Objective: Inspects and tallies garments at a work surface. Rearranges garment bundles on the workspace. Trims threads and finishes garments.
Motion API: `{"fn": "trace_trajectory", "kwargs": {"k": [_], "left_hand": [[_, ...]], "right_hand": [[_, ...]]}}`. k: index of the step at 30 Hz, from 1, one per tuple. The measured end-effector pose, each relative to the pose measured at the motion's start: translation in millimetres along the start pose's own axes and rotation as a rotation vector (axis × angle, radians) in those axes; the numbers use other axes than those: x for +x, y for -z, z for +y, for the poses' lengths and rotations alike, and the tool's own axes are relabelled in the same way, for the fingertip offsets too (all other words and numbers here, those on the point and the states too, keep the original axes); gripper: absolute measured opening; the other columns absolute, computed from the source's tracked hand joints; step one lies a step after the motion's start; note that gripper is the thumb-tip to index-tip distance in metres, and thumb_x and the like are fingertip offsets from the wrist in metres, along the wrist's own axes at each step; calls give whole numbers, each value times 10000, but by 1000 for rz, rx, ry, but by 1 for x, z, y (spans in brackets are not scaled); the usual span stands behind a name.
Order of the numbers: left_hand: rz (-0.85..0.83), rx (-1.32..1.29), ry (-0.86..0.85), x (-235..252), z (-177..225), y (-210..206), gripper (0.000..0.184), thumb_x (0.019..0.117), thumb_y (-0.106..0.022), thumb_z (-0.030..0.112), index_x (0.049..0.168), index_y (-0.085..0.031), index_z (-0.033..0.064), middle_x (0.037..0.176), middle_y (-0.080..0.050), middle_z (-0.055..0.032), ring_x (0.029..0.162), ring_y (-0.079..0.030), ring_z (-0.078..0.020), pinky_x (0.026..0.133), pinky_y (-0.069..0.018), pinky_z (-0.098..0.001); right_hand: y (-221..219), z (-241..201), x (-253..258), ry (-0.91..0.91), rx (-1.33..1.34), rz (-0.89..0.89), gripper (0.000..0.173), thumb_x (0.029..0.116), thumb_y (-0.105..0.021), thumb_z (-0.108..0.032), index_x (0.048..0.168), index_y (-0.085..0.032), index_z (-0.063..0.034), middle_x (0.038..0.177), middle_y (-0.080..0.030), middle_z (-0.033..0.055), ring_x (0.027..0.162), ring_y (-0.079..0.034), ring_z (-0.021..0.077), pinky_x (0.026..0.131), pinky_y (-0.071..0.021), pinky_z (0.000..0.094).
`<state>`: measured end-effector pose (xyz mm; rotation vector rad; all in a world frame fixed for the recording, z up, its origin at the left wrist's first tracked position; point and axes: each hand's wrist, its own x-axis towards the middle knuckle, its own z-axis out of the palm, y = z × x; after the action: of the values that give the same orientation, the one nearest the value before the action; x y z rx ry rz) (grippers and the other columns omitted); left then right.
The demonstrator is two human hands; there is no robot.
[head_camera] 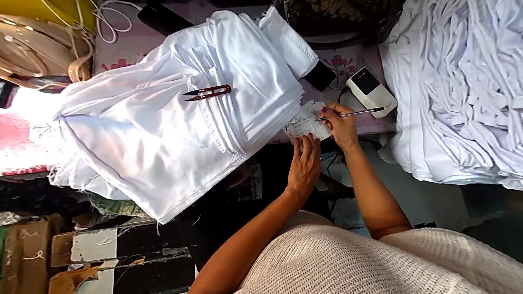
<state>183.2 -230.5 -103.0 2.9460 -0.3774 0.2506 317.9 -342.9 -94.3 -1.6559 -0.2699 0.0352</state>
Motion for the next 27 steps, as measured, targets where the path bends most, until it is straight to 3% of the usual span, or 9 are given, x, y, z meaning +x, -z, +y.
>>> {"fn": "trace_trajectory", "kwargs": {"k": [4,7,12,17,27], "left_hand": [[34,-32,1,-1,-4,-3,426,965,-504,-56,1373,-617,-13,1443,-582,-206,1339,-561,-366,1153,-391,-487],[24,4,20,-2,-1,-2,435,957,-503,-72,1369,-625,-1,1435,-600,-173,1329,-574,-349,1139,-395,-518],[27,43,-12,0,1,1,410,968,-475,-77,1348,-626,-39,1399,-626,-191,1308,-595,-348,1129,-414,-490],[25,10,-21,0,-2,2,408,973,-472,-77,1350,-623,-44,1385,-637,-192,1289,-610,-357,1118,-427,-488],[57,-34,-35,-2,-6,-2,419,952,-487,-85,1349,-620,-60,1384,-632,-212,1272,-619,-379,1119,-435,-479]], "right_hand": [[-2,2,-2,18,-25,13,182,1007,-637,-169,839,-661,-105,755,-671,-86,613,-583,-40,550,-475,128],[-2,1,-7,23,-62,4,206,1029,-620,-207,849,-655,-114,768,-664,-76,601,-566,-43,534,-457,105],[-3,2,-4,32,-23,17,202,1021,-600,-150,839,-672,-99,756,-678,-84,611,-579,-44,550,-470,125],[-3,2,-10,37,-60,17,222,1035,-613,-212,844,-660,-109,764,-666,-65,605,-567,-35,543,-459,109],[-4,2,-9,43,-37,15,224,1030,-610,-195,831,-661,-104,749,-669,-63,605,-571,-29,544,-460,121]]}}
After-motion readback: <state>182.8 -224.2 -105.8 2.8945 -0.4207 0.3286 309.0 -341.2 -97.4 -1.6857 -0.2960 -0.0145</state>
